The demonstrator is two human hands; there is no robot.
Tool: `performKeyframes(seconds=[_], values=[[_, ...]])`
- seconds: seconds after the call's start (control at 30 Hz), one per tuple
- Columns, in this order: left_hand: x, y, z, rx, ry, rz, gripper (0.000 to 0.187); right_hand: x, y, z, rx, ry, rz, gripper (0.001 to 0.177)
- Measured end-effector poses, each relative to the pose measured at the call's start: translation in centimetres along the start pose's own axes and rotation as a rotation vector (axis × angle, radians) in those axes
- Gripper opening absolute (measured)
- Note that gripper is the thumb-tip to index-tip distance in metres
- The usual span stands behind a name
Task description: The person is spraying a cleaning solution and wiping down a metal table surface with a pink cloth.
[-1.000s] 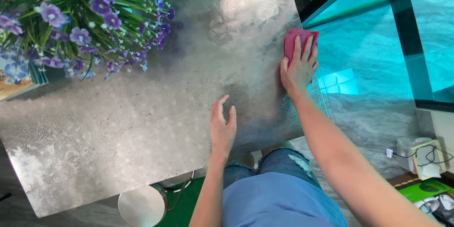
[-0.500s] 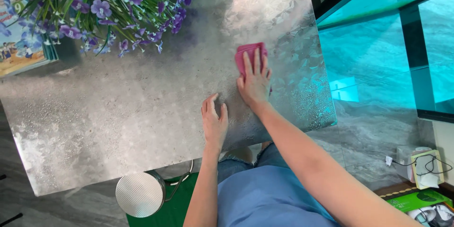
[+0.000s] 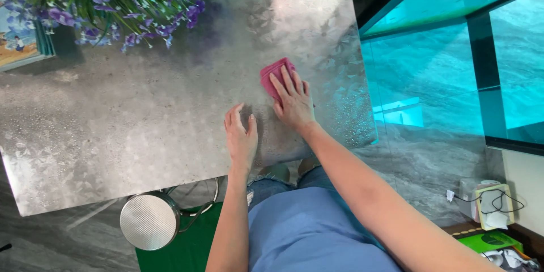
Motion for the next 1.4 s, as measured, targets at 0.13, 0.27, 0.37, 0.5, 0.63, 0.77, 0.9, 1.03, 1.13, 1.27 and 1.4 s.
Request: performKeyframes(seconds=[0.13, 0.27, 0.37, 0.5, 0.63, 0.77, 0.9, 1.03, 1.13, 1.27, 1.4], values=[[1.6, 1.2, 1.8, -0.015, -0.003, 0.009, 0.041, 4.8, 2.2, -1.5, 0.03, 0.038, 0.053, 0.082], [3.5, 2.3, 3.5, -0.026, -0.016, 0.034, 0.04, 9.9, 4.2, -2.8, 0.081, 0.086, 0.129, 0.081], [4.4, 3.1, 4.6, -0.036, -0.017, 0.041, 0.04, 12.7, 5.4, -3.8, 0.108, 0.091, 0.174, 0.08], [5.1, 4.0, 6.1, -0.049, -0.022, 0.056, 0.041, 14.5, 7.4, -4.9, 0.138, 0.107, 0.222, 0.08], [6.0, 5.1, 7.6, -0.05, -0.023, 0.081, 0.042, 14.8, 11.1, -4.8, 0.144, 0.104, 0.212, 0.078], [7.1, 5.7, 9.3, -0.087, -0.028, 0.062, 0.041, 13.7, 16.0, -5.2, 0.131, 0.068, 0.165, 0.075], [8.2, 6.1, 10.9, -0.126, -0.032, 0.052, 0.043, 12.9, 20.4, -4.8, 0.081, 0.011, 0.088, 0.075], [8.4, 6.2, 12.0, -0.141, -0.026, 0.036, 0.044, 13.3, 20.0, -4.6, 0.053, -0.001, 0.062, 0.073], [7.9, 6.3, 12.3, -0.149, -0.01, 0.023, 0.044, 13.7, 18.1, -4.5, 0.047, 0.022, 0.061, 0.072], [7.8, 6.4, 11.6, -0.117, 0.002, 0.026, 0.045, 14.9, 13.6, -5.1, 0.074, 0.059, 0.05, 0.073], [7.8, 6.4, 10.0, -0.069, 0.001, 0.027, 0.044, 16.4, 7.8, -5.2, 0.1, 0.093, 0.04, 0.076]])
Point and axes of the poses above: each hand's wrist, its own y-axis away from the middle knuckle, its own z-axis out of the palm, x = y × z, the point moved 9 cm from there along -y, towards the middle knuckle, and after that the axes turned 14 degrees about -x, right-handed, at the moved point
